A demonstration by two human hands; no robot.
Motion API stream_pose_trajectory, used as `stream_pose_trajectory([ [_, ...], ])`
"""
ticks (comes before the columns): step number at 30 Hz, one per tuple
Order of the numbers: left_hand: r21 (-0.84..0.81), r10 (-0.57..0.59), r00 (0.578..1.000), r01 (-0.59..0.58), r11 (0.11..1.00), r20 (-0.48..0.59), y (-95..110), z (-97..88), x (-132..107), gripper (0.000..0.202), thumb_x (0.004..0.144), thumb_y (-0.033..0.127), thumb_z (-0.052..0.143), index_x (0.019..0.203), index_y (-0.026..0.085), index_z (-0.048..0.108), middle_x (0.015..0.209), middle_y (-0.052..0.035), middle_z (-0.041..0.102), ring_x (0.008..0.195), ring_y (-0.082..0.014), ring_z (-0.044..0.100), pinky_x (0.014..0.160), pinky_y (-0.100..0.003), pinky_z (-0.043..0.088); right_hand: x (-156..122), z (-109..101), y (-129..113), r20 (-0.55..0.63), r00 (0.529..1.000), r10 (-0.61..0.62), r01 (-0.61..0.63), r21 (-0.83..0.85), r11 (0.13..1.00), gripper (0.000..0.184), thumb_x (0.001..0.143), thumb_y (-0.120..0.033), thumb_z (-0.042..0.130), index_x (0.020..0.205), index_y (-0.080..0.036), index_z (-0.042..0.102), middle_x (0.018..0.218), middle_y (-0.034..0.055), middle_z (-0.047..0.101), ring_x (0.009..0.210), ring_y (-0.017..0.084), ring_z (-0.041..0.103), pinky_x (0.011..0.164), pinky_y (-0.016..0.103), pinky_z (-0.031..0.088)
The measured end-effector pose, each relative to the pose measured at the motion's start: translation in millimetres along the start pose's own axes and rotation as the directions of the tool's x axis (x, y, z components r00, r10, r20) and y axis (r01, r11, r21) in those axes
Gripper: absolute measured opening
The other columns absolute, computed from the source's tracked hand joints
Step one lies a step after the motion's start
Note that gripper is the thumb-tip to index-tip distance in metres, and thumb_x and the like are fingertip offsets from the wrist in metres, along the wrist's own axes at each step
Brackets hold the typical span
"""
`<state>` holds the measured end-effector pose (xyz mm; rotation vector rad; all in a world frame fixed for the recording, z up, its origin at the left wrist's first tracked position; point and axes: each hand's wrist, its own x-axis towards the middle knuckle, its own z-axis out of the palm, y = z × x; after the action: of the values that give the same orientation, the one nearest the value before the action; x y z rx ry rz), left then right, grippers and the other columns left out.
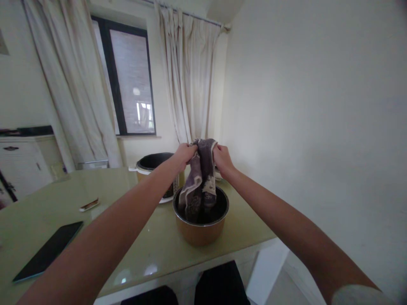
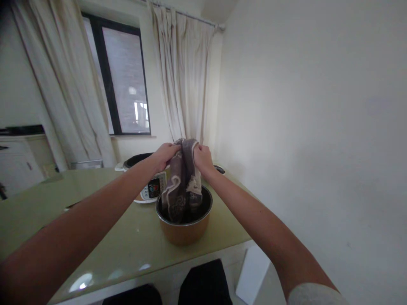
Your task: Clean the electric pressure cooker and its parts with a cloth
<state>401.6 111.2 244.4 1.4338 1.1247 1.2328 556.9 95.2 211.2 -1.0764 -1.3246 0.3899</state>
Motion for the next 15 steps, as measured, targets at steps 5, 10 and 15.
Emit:
stream_pose_trajectory([
  [5, -0.184, 0.036, 0.997, -0.047, 0.982, -0.063, 18.0, 12.0, -1.2, 0.005, 0.089, 0.018, 0.066, 0.088, 0.016, 0.061, 0.072, -0.0007, 0.065, 0.062, -0.0108, 0.062, 0.062, -0.022, 0.054, -21.1, 10.5, -26.1, 0.345, 0.93, -0.127, 0.019, 0.3, 0.954, 0.04, 0.095, -0.057, 0.056, 0.11, -0.021, 0.067, 0.102, 0.0028, 0.073, 0.101, 0.023, 0.066, 0.094, 0.036, 0.053],
  [10, -0.305, 0.121, 0.992, -0.102, 0.947, 0.045, 25.9, 3.4, -18.8, 0.012, 0.098, 0.025, 0.059, 0.102, 0.014, 0.063, 0.086, -0.0071, 0.073, 0.074, -0.0137, 0.071, 0.076, -0.026, 0.059, -26.9, 6.1, -18.4, 0.191, 0.968, -0.162, 0.122, 0.208, 0.971, 0.052, 0.084, -0.037, 0.073, 0.131, -0.023, 0.057, 0.125, 0.0055, 0.07, 0.116, 0.024, 0.064, 0.109, 0.043, 0.05],
  [15, 0.118, 0.272, 0.935, -0.304, 0.945, 0.225, -12.2, -23.5, -48.9, 0.031, 0.099, 0.032, 0.058, 0.126, 0.016, 0.062, 0.103, -0.0091, 0.078, 0.091, -0.0186, 0.074, 0.088, -0.033, 0.056, -33.1, -36.5, 34.5, -0.158, 0.987, 0.033, -0.019, 0.09, 0.996, 0.051, 0.085, -0.026, 0.055, 0.136, -0.024, 0.052, 0.136, 0.0077, 0.067, 0.122, 0.024, 0.064, 0.108, 0.044, 0.052],
])
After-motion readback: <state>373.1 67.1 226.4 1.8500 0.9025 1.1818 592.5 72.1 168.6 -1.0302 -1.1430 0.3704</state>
